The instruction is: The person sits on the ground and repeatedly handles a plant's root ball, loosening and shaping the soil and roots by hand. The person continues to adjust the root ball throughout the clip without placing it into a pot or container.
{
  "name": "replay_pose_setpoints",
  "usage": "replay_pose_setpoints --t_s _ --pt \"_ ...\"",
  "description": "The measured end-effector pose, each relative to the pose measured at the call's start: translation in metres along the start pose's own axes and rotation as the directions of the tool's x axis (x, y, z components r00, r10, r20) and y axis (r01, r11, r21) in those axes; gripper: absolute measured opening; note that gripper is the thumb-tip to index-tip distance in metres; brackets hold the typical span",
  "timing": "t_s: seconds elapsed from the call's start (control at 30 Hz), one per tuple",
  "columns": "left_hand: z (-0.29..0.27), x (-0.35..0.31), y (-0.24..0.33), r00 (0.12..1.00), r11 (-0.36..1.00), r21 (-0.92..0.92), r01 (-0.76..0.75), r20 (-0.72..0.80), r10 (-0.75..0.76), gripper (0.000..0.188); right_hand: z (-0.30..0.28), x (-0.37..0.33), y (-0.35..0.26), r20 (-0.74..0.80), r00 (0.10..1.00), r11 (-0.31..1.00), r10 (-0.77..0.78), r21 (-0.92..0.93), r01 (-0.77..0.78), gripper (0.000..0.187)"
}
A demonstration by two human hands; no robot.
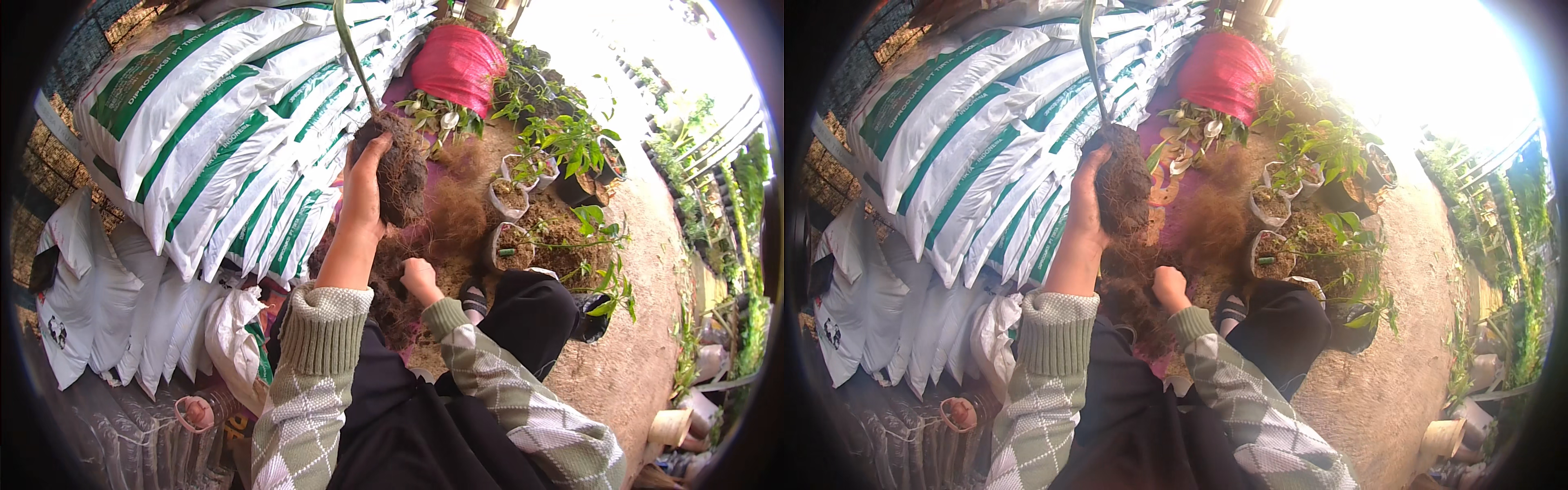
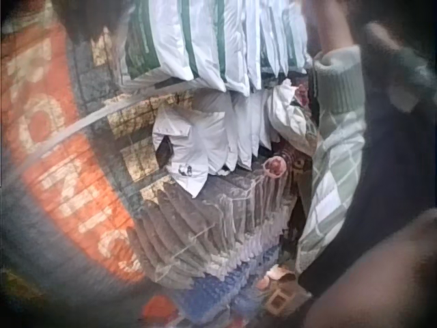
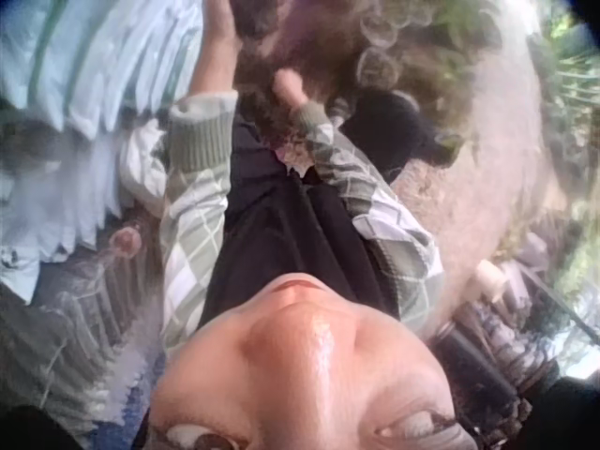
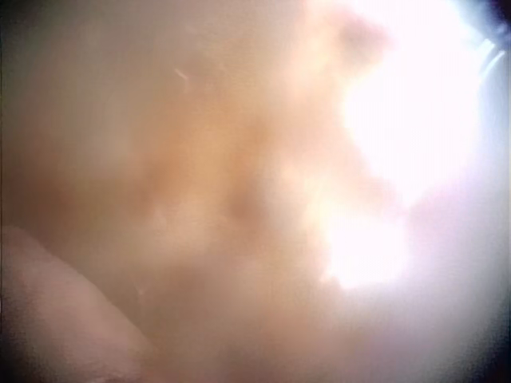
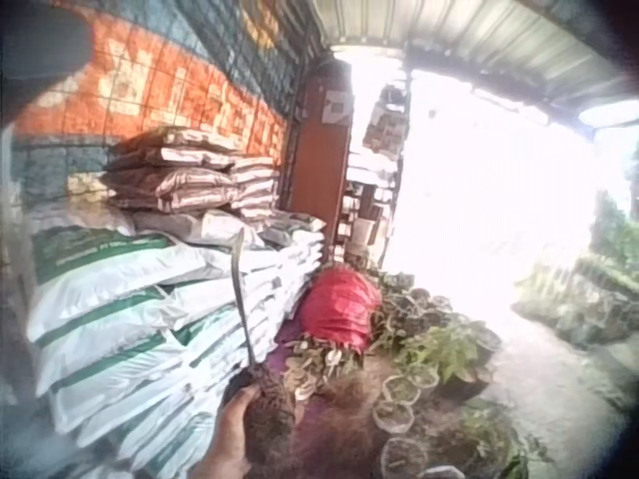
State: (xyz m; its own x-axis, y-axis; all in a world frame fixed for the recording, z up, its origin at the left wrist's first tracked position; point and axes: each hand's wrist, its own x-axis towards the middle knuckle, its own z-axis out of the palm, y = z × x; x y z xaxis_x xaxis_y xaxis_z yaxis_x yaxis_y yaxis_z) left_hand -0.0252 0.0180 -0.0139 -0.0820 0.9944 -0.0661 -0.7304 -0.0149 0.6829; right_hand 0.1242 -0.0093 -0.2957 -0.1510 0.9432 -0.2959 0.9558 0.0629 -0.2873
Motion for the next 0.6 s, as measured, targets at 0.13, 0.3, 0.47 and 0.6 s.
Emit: replay_pose_setpoints --t_s 0.13,0.3,0.47,0.6 --pt "0.009 -0.009 0.006 1.000 1.000 -0.026 -0.003 0.007 0.003 0.039 -0.031 -0.038 -0.030 -0.125 0.980 0.985 -0.156 0.058 0.164 0.030" --pt "0.012 -0.010 0.004 0.997 0.997 -0.030 -0.066 0.034 0.067 0.038 -0.083 -0.077 -0.055 -0.302 0.928 0.957 -0.217 0.125 0.264 0.026" --pt "0.009 -0.007 0.003 0.997 0.998 0.010 -0.058 0.054 0.058 0.037 -0.097 -0.074 -0.054 -0.371 0.874 0.927 -0.313 0.080 0.366 0.024" --pt "0.011 -0.012 0.008 0.999 0.999 0.010 -0.048 0.001 0.048 0.038 -0.127 -0.082 -0.054 -0.517 0.800 0.879 -0.303 0.172 0.444 0.026"
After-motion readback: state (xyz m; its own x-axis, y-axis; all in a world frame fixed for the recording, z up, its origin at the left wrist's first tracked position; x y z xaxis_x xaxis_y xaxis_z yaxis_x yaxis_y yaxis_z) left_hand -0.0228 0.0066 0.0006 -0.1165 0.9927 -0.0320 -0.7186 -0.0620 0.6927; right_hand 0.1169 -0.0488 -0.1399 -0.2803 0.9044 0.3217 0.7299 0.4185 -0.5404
